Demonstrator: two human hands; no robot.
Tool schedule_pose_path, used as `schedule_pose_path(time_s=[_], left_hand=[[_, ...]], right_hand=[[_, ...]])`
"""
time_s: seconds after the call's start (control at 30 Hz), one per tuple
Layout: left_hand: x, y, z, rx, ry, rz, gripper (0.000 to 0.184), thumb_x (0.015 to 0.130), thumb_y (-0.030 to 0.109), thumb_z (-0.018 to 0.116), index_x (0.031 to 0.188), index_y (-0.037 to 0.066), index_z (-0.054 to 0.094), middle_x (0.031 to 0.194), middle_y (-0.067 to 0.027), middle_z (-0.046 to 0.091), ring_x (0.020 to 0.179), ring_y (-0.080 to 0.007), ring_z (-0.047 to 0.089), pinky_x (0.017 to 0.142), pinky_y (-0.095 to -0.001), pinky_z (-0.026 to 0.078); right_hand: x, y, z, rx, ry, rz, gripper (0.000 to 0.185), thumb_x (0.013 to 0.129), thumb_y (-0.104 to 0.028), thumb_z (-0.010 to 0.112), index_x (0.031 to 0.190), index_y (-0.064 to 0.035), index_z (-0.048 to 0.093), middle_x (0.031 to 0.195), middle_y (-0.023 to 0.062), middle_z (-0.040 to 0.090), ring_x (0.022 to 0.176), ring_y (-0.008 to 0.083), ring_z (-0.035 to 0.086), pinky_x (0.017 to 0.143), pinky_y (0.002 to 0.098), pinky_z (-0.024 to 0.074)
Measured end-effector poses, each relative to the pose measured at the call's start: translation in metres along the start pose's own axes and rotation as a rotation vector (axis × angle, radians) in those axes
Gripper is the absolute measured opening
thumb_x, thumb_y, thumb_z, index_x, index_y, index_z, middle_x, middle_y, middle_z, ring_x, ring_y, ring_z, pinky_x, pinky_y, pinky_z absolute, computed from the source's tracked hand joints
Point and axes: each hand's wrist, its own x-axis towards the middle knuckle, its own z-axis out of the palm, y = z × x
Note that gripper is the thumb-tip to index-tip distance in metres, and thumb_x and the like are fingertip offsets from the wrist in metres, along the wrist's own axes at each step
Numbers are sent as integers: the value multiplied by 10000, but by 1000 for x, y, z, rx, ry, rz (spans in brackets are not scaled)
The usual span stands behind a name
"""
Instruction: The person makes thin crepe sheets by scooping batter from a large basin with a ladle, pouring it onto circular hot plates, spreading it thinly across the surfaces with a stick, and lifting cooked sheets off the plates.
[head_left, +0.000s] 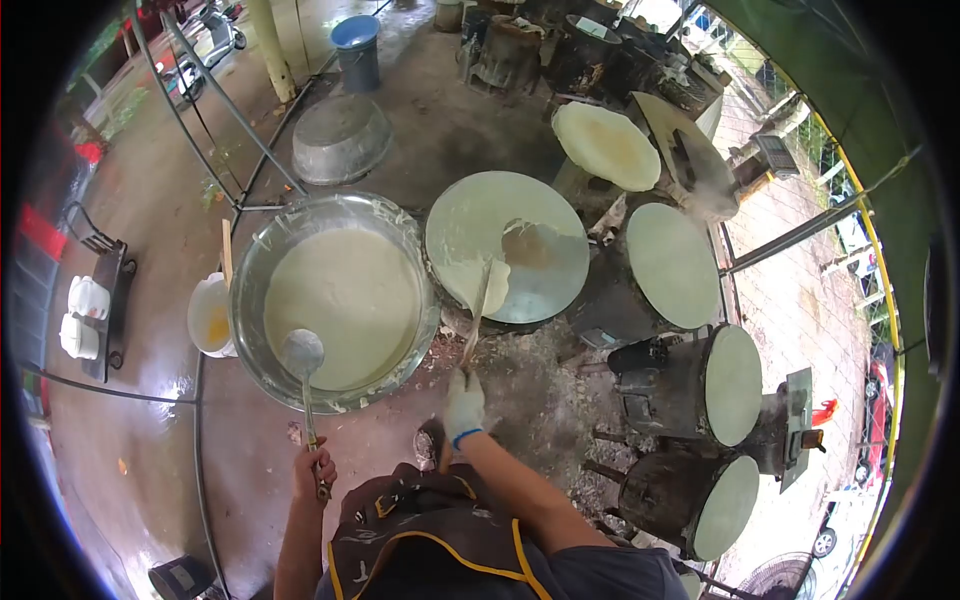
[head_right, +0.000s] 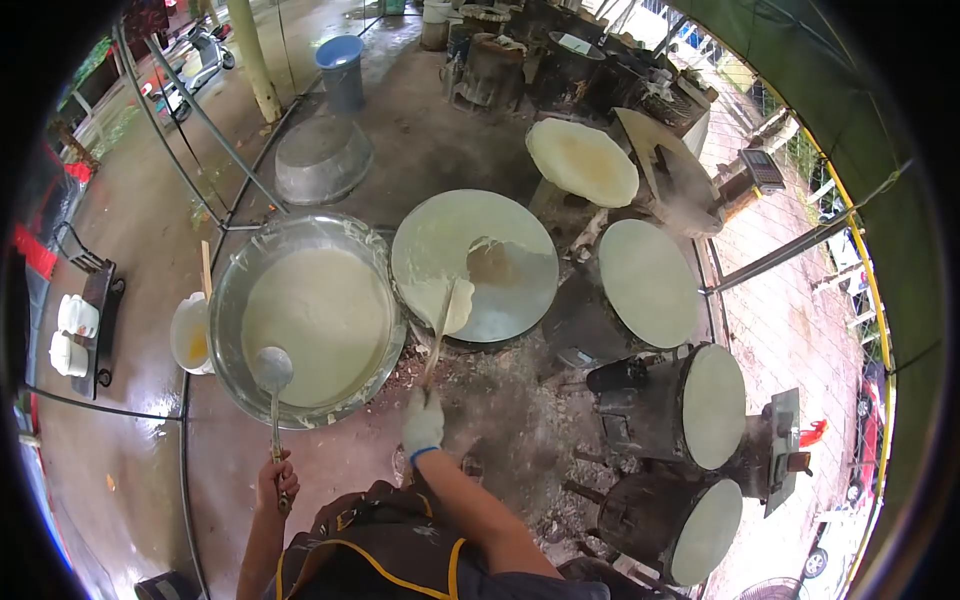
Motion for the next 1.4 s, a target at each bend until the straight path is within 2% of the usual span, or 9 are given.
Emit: schedule_pose_path(time_s=[0.13,0.3,0.5,0.63,0.73,0.77,1.0,1.13,1.4], left_hand=[[-2,3,-6,-12,-54,-8,310,875,100,472,1170,7,441,658,-18,423,418,-81,366,380,-236,313],[-5,8,-7,-38,-147,9,316,871,111,480,1169,13,451,660,-17,426,400,-78,363,365,-233,313],[-9,2,2,-135,-222,-60,326,855,106,488,1173,37,469,647,-15,424,382,-76,353,350,-229,302],[-18,-6,12,-72,-197,-33,310,863,83,478,1171,49,470,638,-11,418,377,-69,342,345,-220,291],[-21,-14,31,-55,-160,-28,303,870,64,470,1172,55,466,640,-10,416,375,-59,335,341,-212,285],[-22,-17,39,-62,-158,-32,300,872,59,468,1172,56,464,641,-9,414,376,-56,334,339,-209,284],[-25,-58,98,-118,-195,26,258,894,73,479,1152,59,472,664,-6,406,383,-52,338,353,-204,306],[-30,-98,144,-203,-265,16,248,916,108,492,1159,64,494,692,-6,411,404,-59,351,374,-218,332],[-54,-153,226,-234,-351,9,262,921,136,523,1171,57,525,746,-13,420,498,-77,374,452,-225,373]], right_hand=[[21,-16,19,-319,-186,-126,416,943,-310,503,1221,-4,547,961,119,662,815,251,597,796,355,466],[16,-41,-13,-13,75,149,364,946,-276,493,1205,-29,562,785,51,582,680,116,528,578,281,423],[23,-26,-49,-466,-67,-173,359,946,-288,500,1181,-26,567,790,79,589,712,169,555,649,329,446],[58,-27,-74,-67,13,50,321,953,-215,507,1255,-113,544,716,6,545,521,104,464,442,270,377],[33,-44,-80,-135,-279,27,357,943,-289,519,1210,-55,562,731,38,573,571,130,511,536,305,442],[28,-43,-88,-283,-418,82,343,945,-279,519,1214,-71,563,700,19,557,499,97,464,452,278,394],[94,-64,-168,-41,-211,214,287,941,-276,532,1173,-110,563,661,-12,560,434,77,435,394,244,349],[88,-59,-205,-172,-686,118,328,922,-295,561,1151,-62,592,682,16,569,527,95,490,476,267,404],[183,-94,-284,-444,-495,-21,310,945,-292,517,1139,-62,589,686,14,564,480,82,470,431,249,378]])
